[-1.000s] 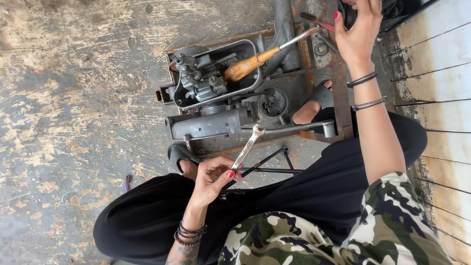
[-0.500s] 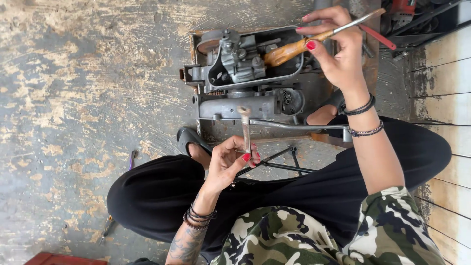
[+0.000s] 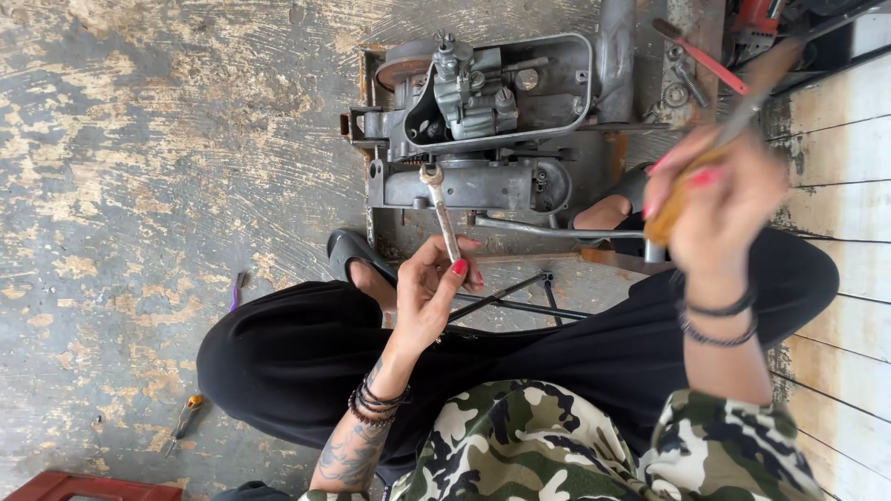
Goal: The person sits on the floor and uses a wrench and a screwdriver to work on a small engine mounted on a wooden stand. They tighten and loosen bolts on the engine block and carburetor area throughout the clip.
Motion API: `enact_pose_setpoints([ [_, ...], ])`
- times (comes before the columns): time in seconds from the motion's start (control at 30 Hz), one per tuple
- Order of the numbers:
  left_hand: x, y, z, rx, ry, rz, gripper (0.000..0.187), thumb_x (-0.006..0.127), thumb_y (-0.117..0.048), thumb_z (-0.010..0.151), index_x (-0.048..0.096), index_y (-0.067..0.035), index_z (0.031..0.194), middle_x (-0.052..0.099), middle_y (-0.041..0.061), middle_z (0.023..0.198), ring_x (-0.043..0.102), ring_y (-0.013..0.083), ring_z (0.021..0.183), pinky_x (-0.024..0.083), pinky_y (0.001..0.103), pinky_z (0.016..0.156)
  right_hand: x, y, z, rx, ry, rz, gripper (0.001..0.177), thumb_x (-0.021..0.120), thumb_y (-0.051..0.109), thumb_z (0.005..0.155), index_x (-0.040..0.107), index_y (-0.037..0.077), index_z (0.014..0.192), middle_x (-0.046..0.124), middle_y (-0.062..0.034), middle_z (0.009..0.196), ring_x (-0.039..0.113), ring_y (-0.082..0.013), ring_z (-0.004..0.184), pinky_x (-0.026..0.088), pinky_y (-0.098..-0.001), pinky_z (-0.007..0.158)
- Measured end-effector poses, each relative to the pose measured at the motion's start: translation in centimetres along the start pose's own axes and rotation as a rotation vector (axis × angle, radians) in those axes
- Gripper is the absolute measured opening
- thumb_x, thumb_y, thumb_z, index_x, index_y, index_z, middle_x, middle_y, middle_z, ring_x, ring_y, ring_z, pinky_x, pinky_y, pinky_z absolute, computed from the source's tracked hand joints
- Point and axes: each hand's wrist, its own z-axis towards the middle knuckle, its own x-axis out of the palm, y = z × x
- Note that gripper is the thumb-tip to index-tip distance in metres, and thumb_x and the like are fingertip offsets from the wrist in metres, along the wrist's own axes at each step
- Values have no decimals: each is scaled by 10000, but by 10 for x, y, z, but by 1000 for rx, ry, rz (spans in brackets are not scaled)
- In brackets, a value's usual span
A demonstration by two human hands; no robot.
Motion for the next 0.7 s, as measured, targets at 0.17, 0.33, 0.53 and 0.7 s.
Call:
enact_pose_setpoints([
  [0.17, -14, 35, 3, 207, -33, 85, 231, 419, -79, 1049, 574, 88, 1086, 547, 110, 662, 563, 167, 597, 581, 341, 586, 22, 10, -66, 199, 190, -38, 392, 572, 290, 1069, 661, 91, 744, 539, 24, 445, 571, -174, 400, 508, -277, 517],
  [0.33, -13, 36, 9, 193, -34, 124, 348, 344, -171, 1079, 586, 76, 1044, 433, 56, 618, 450, 135, 546, 572, 353, 547, 32, 46, -75, 267, 213, 121, 383, 543, 291, 1050, 662, 66, 763, 520, -2, 421, 526, -175, 345, 497, -279, 452],
  [0.53, -14, 38, 10, 224, -44, 205, 377, 355, -229, 1097, 570, 66, 1003, 401, 29, 590, 444, 130, 494, 559, 333, 520, 32, 70, -83, 291, 175, 592, 431, 504, 269, 1057, 688, -10, 785, 532, 11, 434, 530, -91, 341, 503, -207, 422],
  [0.7, -5, 17, 10, 181, -42, 375, 387, 339, -135, 1083, 669, 64, 1051, 442, 28, 555, 480, 140, 497, 523, 309, 534, 26, 73, -93, 367, 127, 765, 459, 414, 240, 1088, 679, -80, 894, 515, -69, 486, 542, -119, 343, 515, -241, 388],
])
